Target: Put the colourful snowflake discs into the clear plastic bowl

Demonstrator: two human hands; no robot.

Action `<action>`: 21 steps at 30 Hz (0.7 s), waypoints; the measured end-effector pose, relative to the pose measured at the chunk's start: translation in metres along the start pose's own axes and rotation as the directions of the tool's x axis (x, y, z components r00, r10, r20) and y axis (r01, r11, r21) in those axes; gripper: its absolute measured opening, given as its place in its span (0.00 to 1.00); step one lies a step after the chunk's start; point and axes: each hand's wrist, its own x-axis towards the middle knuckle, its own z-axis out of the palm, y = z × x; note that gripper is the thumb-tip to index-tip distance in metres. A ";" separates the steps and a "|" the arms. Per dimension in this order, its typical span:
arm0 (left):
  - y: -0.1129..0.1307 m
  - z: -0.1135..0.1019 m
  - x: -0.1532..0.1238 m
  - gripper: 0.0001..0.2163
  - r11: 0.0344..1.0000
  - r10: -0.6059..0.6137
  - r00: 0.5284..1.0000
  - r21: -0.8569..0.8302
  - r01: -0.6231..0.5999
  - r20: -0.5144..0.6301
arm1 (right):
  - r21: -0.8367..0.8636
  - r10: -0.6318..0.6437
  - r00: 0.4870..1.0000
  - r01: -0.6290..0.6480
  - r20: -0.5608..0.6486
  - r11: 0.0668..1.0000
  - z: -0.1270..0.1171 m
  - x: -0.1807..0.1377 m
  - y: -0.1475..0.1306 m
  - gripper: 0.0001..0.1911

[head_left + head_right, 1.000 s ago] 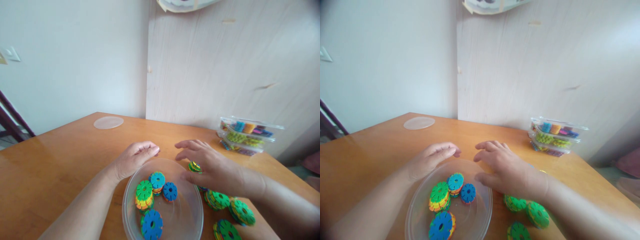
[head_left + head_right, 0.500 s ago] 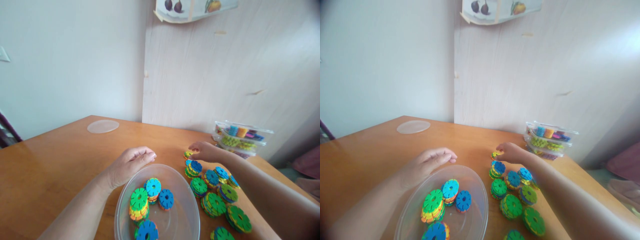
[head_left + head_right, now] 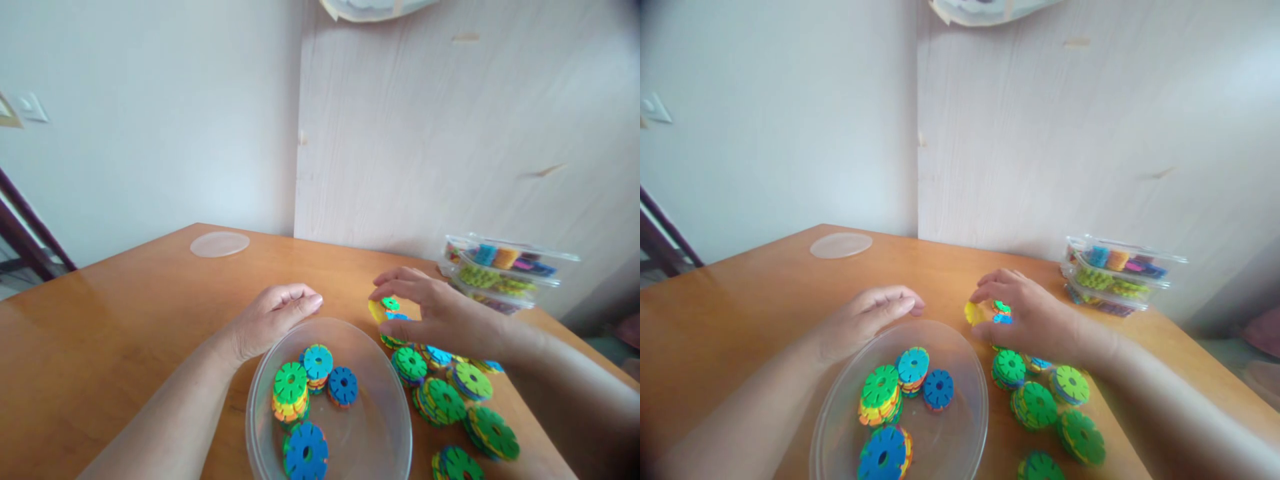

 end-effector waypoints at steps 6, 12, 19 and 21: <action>0.002 0.001 0.000 0.21 0.999 0.038 0.999 0.010 -0.038 0.003 | -0.039 -0.176 0.978 0.182 0.110 0.983 0.014 -0.015 -0.051 0.20; 0.002 0.000 0.000 0.22 1.000 0.026 1.000 -0.001 -0.026 -0.005 | -0.110 -0.147 0.989 0.149 0.028 0.983 0.013 -0.010 -0.037 0.22; 0.000 0.000 0.000 0.21 0.999 0.024 1.000 -0.048 -0.024 -0.006 | -0.180 0.162 0.985 -0.169 -0.054 0.969 0.002 0.008 0.049 0.17; 0.001 -0.001 0.000 0.22 0.999 0.020 1.000 -0.051 -0.020 0.000 | -0.190 0.251 0.967 -0.240 0.036 0.952 0.007 0.014 0.075 0.20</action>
